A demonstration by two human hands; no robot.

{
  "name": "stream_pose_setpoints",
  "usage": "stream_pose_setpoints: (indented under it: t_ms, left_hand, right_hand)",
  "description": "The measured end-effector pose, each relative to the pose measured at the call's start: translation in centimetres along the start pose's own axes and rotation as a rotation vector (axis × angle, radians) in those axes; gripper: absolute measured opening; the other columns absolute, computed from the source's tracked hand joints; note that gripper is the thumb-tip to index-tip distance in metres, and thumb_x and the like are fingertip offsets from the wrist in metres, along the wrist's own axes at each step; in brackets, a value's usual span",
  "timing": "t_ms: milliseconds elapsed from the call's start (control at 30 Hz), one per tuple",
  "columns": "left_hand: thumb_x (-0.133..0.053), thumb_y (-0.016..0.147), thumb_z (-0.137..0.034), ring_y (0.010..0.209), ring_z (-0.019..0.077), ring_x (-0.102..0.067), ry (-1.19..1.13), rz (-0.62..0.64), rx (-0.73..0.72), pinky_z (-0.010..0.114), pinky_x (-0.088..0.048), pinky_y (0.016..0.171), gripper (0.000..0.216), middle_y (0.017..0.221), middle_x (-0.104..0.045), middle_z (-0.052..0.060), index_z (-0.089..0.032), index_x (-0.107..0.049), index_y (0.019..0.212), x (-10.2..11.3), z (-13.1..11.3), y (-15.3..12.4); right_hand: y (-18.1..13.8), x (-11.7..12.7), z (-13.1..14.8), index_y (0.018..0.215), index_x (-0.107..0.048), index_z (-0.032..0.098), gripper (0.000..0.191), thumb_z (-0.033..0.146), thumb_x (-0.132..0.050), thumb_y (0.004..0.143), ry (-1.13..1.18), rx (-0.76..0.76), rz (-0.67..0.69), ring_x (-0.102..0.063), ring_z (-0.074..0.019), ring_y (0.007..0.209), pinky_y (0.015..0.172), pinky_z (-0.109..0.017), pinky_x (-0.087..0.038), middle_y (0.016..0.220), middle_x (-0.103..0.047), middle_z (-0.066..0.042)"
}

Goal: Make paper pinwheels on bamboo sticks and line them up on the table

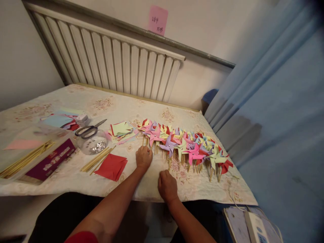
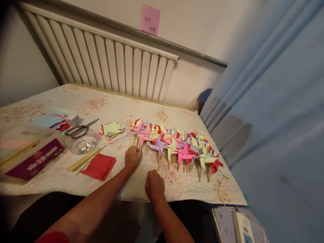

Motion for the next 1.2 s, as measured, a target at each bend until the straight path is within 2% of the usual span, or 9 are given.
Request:
stream_pose_setpoints:
  t_ms: [500,700,933,1200]
  left_hand:
    - [-0.051,0.086,-0.021,0.089,0.0236,-0.056,0.022,-0.014,-0.047,0.036,-0.036,0.079,0.012,0.085,-0.062,0.008,-0.02,-0.057,0.076,-0.3,-0.1,-0.1]
    - [-0.049,0.088,-0.022,0.088,0.0231,-0.056,0.007,-0.028,-0.117,0.036,-0.037,0.079,0.014,0.084,-0.062,0.008,-0.02,-0.056,0.076,0.0,-0.5,0.0]
    - [-0.048,0.089,-0.022,0.09,0.0238,-0.056,0.023,-0.053,-0.079,0.036,-0.037,0.081,0.015,0.086,-0.062,0.008,-0.02,-0.056,0.077,-0.4,-0.6,0.2]
    - [-0.045,0.09,-0.022,0.093,0.0249,-0.055,0.049,-0.013,-0.057,0.038,-0.036,0.083,0.016,0.092,-0.064,0.011,-0.019,-0.059,0.082,-0.5,-1.3,0.3]
  right_hand:
    - [-0.1,0.0,0.0,0.083,-0.055,0.021,0.011,0.012,-0.051,0.089,0.007,0.01,-0.008,-0.055,-0.0157,0.071,0.059,-0.028,-0.029,0.083,-0.059,-0.002]
    - [-0.2,-0.1,-0.1,0.084,-0.055,0.021,0.012,0.012,-0.05,0.089,0.011,0.004,0.0,-0.055,-0.0156,0.071,0.06,-0.028,-0.029,0.084,-0.059,-0.002]
    - [0.0,0.2,0.1,0.084,-0.055,0.02,0.011,0.011,-0.051,0.088,0.024,0.003,0.004,-0.055,-0.0152,0.072,0.061,-0.027,-0.03,0.083,-0.059,-0.002]
    - [0.0,0.4,0.1,0.083,-0.056,0.02,0.012,0.011,-0.051,0.088,0.024,0.007,-0.014,-0.054,-0.0148,0.07,0.06,-0.027,-0.03,0.082,-0.059,-0.002]
Point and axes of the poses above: each hand's wrist, its own y-axis towards the middle knuckle, its own x-axis out of the back of the hand, z = x × y, the point moved 2 cm from there along y, towards the middle knuckle
